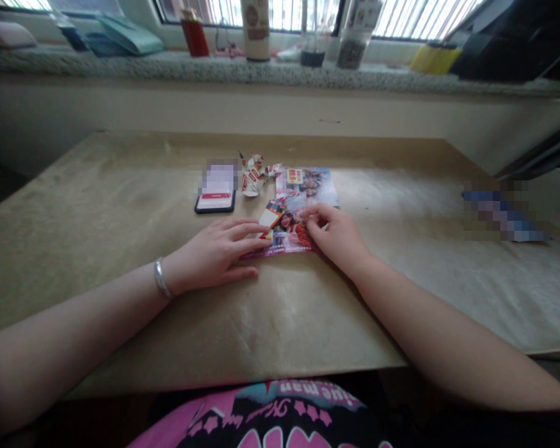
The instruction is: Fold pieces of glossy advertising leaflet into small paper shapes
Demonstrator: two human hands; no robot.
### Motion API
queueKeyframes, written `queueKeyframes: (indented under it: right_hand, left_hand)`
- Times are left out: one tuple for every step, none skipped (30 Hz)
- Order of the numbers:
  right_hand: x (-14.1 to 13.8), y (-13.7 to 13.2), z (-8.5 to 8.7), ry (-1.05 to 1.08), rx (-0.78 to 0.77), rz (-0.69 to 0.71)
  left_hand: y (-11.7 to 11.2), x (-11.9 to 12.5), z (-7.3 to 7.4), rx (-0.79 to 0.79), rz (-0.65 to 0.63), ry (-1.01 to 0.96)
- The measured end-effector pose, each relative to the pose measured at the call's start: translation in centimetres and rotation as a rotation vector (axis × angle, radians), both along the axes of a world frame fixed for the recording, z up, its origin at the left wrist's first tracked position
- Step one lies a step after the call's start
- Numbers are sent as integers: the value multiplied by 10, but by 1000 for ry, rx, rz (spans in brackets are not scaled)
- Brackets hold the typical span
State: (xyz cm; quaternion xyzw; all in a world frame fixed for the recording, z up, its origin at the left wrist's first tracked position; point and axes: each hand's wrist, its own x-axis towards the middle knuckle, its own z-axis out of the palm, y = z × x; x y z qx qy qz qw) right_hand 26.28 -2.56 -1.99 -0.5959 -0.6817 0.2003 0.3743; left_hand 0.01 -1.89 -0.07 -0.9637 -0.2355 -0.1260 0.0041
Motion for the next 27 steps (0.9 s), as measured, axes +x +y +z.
queueKeyframes:
  right_hand:
    - [0, -1, 1, -37, -14, -2]
    - [0, -1, 2, -78, -31, 2]
    - [0, -2, 4, -122, -47, 10]
    - [1, -3, 5, -167, -54, 28]
    - [1, -3, 6, -216, -47, 56]
    - [2, -4, 7, -269, -24, 89]
    - [3, -4, 8, -323, 16, 121]
    - [3, -4, 8, -369, 67, 153]
    - [4, -5, 9, -398, 122, 187]
    - [4, -5, 10, -408, 175, 223]
    - [4, -5, 10, -402, 220, 259]
    - [4, -6, 11, -390, 260, 297]
    - [4, -6, 13, -384, 292, 338]
    - [4, -7, 14, -389, 316, 384]
    - [4, -7, 15, -406, 331, 435]
    - [4, -8, 16, -427, 335, 483]
    - [4, -8, 17, -444, 330, 527]
    - [4, -9, 17, -459, 317, 563]
    - [4, -9, 17, -470, 302, 586]
    - [4, -9, 17, -479, 286, 597]
    - [4, -9, 17, -482, 276, 600]
    - [4, -9, 16, -482, 268, 605]
    - [3, -9, 16, -476, 261, 616]
    - [2, -8, 15, -464, 255, 627]
    - [2, -8, 15, -446, 251, 636]
    - [1, -8, 15, -430, 246, 646]
    - [1, -8, 15, -417, 242, 658]
  left_hand:
    - [0, 1, 0, 4, 4, 5]
    - [0, 1, -1, 10, 7, 5]
    - [1, 1, -1, 16, 10, 3]
    - [2, 2, -1, 24, 14, -3]
    - [2, 1, -2, 33, 18, -11]
    - [3, 1, -2, 43, 21, -21]
    - [3, 1, -2, 58, 23, -31]
    - [3, 1, -3, 77, 25, -39]
    - [3, 1, -3, 98, 27, -46]
    - [3, 1, -3, 123, 28, -49]
    - [3, 1, -4, 148, 29, -49]
    - [3, 1, -3, 170, 29, -47]
    - [2, 1, -3, 189, 26, -45]
    - [2, 2, -3, 204, 25, -41]
    - [2, 2, -3, 217, 25, -37]
    - [1, 2, -2, 228, 28, -33]
    - [1, 2, -2, 237, 35, -30]
    - [1, 2, -1, 243, 46, -26]
    - [1, 2, -1, 246, 61, -24]
    - [1, 2, 0, 244, 75, -24]
    - [2, 2, 0, 238, 91, -26]
    - [2, 2, 0, 229, 106, -27]
    - [2, 2, 1, 217, 119, -27]
    - [3, 2, 1, 204, 129, -25]
    - [3, 2, 1, 190, 137, -20]
    - [3, 3, 1, 175, 142, -13]
    - [3, 3, 1, 158, 145, -4]
